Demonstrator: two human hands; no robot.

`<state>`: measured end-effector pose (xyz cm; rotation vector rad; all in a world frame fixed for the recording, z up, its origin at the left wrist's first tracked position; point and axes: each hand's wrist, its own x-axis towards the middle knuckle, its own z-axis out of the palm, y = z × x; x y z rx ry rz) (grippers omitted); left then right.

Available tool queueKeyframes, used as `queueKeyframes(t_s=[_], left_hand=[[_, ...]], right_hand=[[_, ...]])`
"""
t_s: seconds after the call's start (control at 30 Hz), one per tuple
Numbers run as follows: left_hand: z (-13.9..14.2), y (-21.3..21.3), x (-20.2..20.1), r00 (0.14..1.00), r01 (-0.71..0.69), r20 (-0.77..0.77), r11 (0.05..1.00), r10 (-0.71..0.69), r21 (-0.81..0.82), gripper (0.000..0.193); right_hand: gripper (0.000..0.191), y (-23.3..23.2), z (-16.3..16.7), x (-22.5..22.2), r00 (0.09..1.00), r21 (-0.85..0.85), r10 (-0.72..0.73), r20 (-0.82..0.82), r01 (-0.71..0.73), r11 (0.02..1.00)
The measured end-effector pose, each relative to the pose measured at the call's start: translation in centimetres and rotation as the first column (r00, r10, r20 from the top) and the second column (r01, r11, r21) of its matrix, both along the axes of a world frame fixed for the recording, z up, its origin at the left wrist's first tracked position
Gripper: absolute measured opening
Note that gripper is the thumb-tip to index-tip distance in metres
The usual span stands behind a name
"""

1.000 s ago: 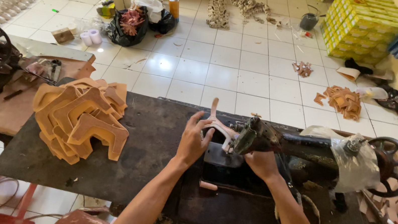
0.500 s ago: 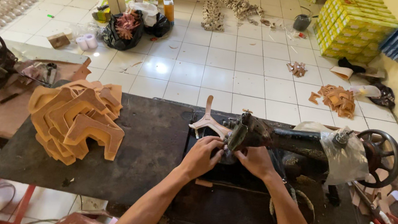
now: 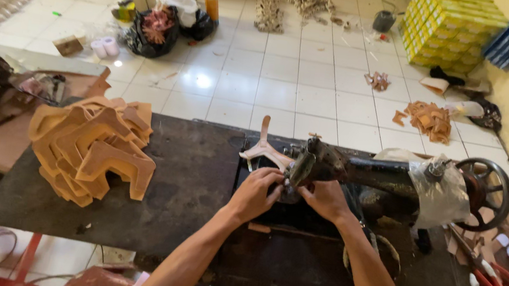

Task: The person uses a sewing machine to stitch together light-colored shoe components. They repeatedly place parts under the needle, guide them through the machine, and trim excess thread with scissors. Finished pieces are set aside on the table.

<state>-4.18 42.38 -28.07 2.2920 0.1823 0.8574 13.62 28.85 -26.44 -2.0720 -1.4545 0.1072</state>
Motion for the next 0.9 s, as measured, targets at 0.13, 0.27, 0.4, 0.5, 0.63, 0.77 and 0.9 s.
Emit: queueKeyframes(t_s=[0.13, 0.27, 0.4, 0.5, 0.63, 0.77, 0.9], left_hand=[[-0.3, 0.1, 0.0, 1.000, 0.006, 0.023, 1.000, -0.006, 0.006, 0.023], [-0.6, 0.2, 0.1, 1.000, 0.015, 0.027, 1.000, -0.015, -0.006, 0.022], [-0.5, 0.2, 0.1, 0.999, 0.019, 0.025, 1.000, -0.020, 0.011, 0.022], [-0.1, 0.2, 0.0, 1.000, 0.029, 0.009, 1.000, -0.029, -0.003, 0.021], [0.1, 0.1, -0.1, 1.000, 0.025, -0.001, 1.000, -0.025, -0.014, 0.020], [-0.6, 0.2, -0.2, 1.000, 0.020, -0.002, 1.000, -0.020, 0.007, 0.021], [-1.9, 0.4, -0.1, 1.000, 0.020, -0.017, 1.000, -0.020, -0.004, 0.021]], right_hand=[[0.026, -0.1, -0.5, 0.1, 1.000, 0.051, 0.008, 0.030, -0.009, 0.999], [0.025, -0.1, -0.6, 0.1, 1.000, 0.073, 0.026, 0.010, -0.026, 0.997], [0.024, -0.3, -0.3, -0.2, 0.993, 0.034, 0.021, -0.120, -0.017, 0.999], [0.033, -0.4, -0.1, -0.4, 0.997, 0.167, 0.082, 0.000, -0.081, 0.983], [0.033, -0.4, -0.3, -0.4, 0.997, 0.080, 0.058, -0.043, -0.054, 0.995], [0.028, -0.4, -0.8, -0.2, 0.998, 0.031, 0.036, -0.055, -0.034, 0.999], [0.029, -0.5, -0.8, -0.3, 0.999, 0.016, 0.030, -0.011, -0.030, 0.999]])
